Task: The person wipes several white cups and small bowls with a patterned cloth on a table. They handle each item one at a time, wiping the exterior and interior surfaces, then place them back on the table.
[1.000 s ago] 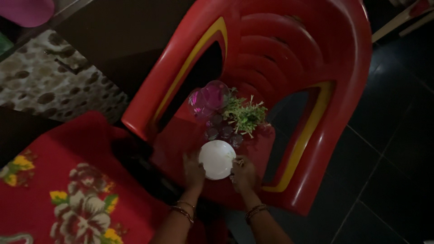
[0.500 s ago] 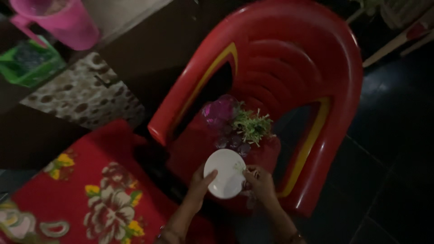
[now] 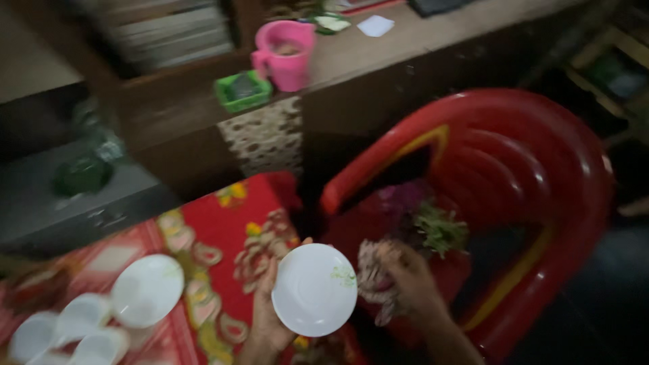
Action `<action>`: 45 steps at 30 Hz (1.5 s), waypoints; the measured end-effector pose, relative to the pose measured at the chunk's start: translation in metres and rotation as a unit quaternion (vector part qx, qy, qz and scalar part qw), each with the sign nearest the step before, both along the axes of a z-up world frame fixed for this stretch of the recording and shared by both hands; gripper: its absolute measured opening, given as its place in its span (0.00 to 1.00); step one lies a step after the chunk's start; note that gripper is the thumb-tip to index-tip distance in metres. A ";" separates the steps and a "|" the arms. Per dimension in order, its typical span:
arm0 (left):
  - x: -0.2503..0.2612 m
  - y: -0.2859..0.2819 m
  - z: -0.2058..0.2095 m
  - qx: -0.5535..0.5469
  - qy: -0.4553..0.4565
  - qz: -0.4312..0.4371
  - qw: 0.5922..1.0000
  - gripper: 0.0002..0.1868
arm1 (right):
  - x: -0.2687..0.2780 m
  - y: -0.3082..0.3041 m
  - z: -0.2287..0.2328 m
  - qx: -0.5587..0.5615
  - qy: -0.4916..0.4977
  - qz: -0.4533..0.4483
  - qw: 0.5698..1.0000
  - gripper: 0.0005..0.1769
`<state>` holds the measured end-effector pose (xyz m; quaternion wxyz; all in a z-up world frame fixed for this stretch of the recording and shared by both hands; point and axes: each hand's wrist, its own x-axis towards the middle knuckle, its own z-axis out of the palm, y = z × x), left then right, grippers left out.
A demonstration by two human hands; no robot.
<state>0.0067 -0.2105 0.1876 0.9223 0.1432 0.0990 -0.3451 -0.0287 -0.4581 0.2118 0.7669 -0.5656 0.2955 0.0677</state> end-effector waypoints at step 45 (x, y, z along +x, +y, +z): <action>-0.077 0.073 0.077 0.105 -0.063 0.214 0.969 0.33 | 0.002 0.144 0.075 -0.409 -0.534 0.368 0.642 0.14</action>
